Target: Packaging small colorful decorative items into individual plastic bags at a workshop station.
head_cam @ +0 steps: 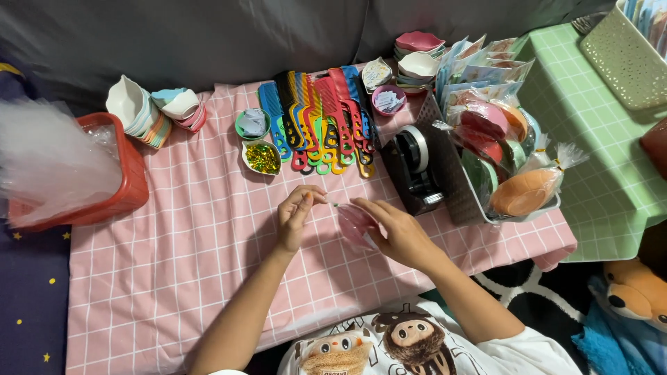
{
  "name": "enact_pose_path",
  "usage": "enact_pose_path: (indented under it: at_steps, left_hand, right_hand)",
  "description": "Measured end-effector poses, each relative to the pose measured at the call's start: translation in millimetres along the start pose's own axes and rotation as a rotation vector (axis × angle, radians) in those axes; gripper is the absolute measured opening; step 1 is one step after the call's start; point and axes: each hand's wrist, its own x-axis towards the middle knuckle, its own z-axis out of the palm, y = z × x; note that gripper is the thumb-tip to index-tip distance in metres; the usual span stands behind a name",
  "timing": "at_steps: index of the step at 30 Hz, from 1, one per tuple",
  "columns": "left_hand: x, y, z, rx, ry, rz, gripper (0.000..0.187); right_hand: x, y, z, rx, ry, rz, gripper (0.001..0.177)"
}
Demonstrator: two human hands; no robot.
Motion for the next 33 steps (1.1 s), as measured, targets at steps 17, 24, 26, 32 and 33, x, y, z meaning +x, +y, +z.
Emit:
enact_pose_path:
  at_steps: [17,24,26,32,33]
  left_hand:
    - [-11,-13,5,1.215,-0.373,0.167,0.051]
    - [-15,-13,9,1.326,-0.406,0.202,0.05]
    - [-15,-14,10,1.337,-0.395,0.234,0.05]
    - [-23,-6,9,1.4,-0.316,0.397,0.044]
    - [-24,-3,9,1.43,-0.308,0.414,0.043]
  right_hand:
    - [-1,72,-204,-0.855,0.774,-0.118,0.024]
    - [14,63,-179,-1.118,0.377,0.117,0.034]
    - [12,61,-181,-0.998,0.301,0.132,0.042]
    - [10,47,-195,-0.733,0.151,0.209,0.047]
    - [9,45,-198,-0.719,0.131,0.245,0.051]
